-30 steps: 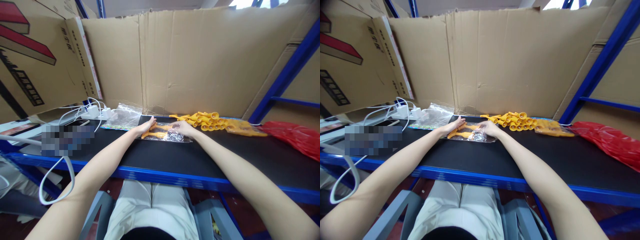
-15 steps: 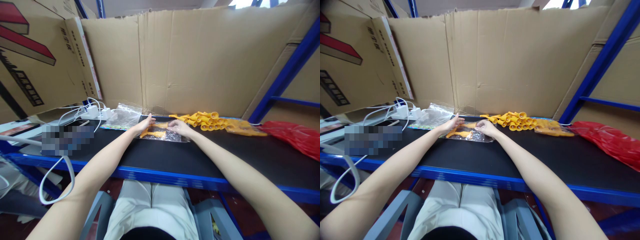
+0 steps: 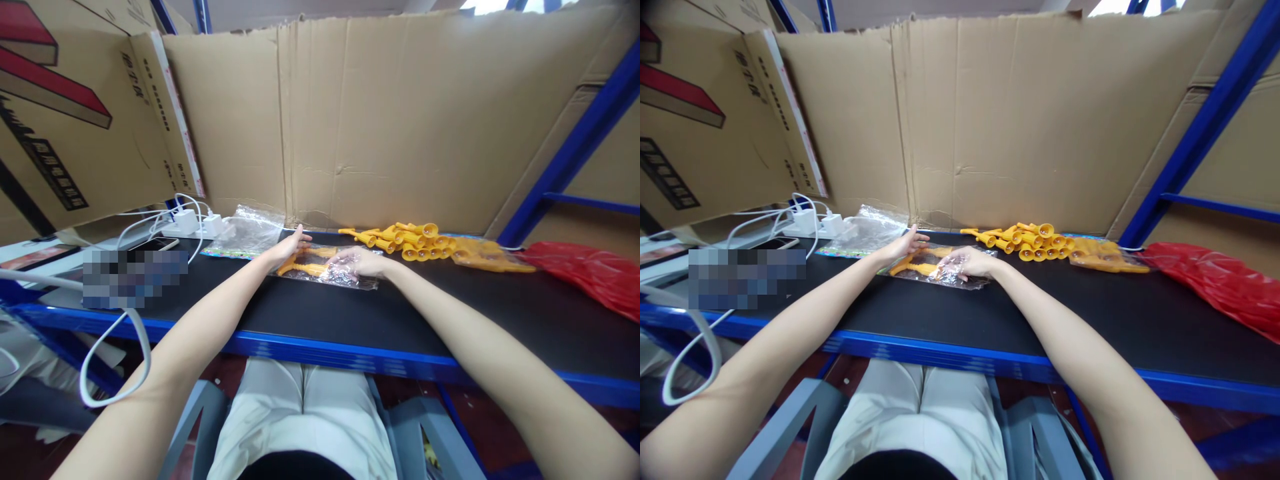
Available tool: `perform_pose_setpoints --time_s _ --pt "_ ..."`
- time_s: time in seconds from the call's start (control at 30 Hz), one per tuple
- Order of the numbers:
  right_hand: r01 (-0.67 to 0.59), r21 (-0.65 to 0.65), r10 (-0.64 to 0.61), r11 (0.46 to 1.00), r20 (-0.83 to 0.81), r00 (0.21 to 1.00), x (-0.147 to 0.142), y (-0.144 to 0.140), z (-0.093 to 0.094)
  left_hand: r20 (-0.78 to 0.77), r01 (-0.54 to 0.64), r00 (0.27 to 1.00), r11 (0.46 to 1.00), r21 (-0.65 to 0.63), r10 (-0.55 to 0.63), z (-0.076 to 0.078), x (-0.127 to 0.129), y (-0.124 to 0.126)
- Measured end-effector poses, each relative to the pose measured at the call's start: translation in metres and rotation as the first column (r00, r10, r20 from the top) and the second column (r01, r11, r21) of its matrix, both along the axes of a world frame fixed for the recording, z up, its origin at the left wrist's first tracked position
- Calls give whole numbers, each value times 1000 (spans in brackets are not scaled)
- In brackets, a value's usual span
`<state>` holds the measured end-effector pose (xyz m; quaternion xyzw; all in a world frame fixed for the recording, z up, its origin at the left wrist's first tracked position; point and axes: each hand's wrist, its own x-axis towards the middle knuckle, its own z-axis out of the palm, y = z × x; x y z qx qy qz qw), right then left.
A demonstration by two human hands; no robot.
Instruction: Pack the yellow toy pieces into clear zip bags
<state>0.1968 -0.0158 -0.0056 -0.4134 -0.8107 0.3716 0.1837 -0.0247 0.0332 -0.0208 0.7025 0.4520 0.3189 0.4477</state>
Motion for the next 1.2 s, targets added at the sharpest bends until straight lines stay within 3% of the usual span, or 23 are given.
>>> perform_pose_setpoints --time_s 0.2,0.3,0.5,0.63,0.8,0.93,1.0,1.1,1.17,1.2 --pt "-43 299 38 953 22 999 -7 2 -5 2 1 1000 1000 9 -1 2 1 -2" --pt "-51 367 53 929 6 999 -12 0 -7 11 -8 1000 1000 -8 8 2 2 -3" --pt "-42 357 37 933 23 999 -14 1 -10 -73 -32 997 994 101 39 -1 5 -5" --pt "-15 357 13 934 10 1000 -14 1 -10 -267 16 963 979 204 40 0 11 -14" --pt "17 328 -8 945 -28 1000 -6 5 -3 -450 81 892 968 239 37 -4 15 -13" --pt "163 339 -167 927 -17 986 15 15 6 -464 62 884 971 232 55 -10 8 -1" --pt "320 411 -313 854 -86 946 28 23 8 -471 41 879 971 234 77 -12 4 3" --pt "497 584 -486 642 -192 853 46 35 3 -492 20 865 970 241 104 -11 -1 6" --pt "493 692 -542 528 -173 822 54 42 -5 -516 20 849 969 246 113 -10 -4 7" --pt "460 733 -560 501 -131 818 57 45 -9 -533 25 838 969 247 114 -10 -4 8"
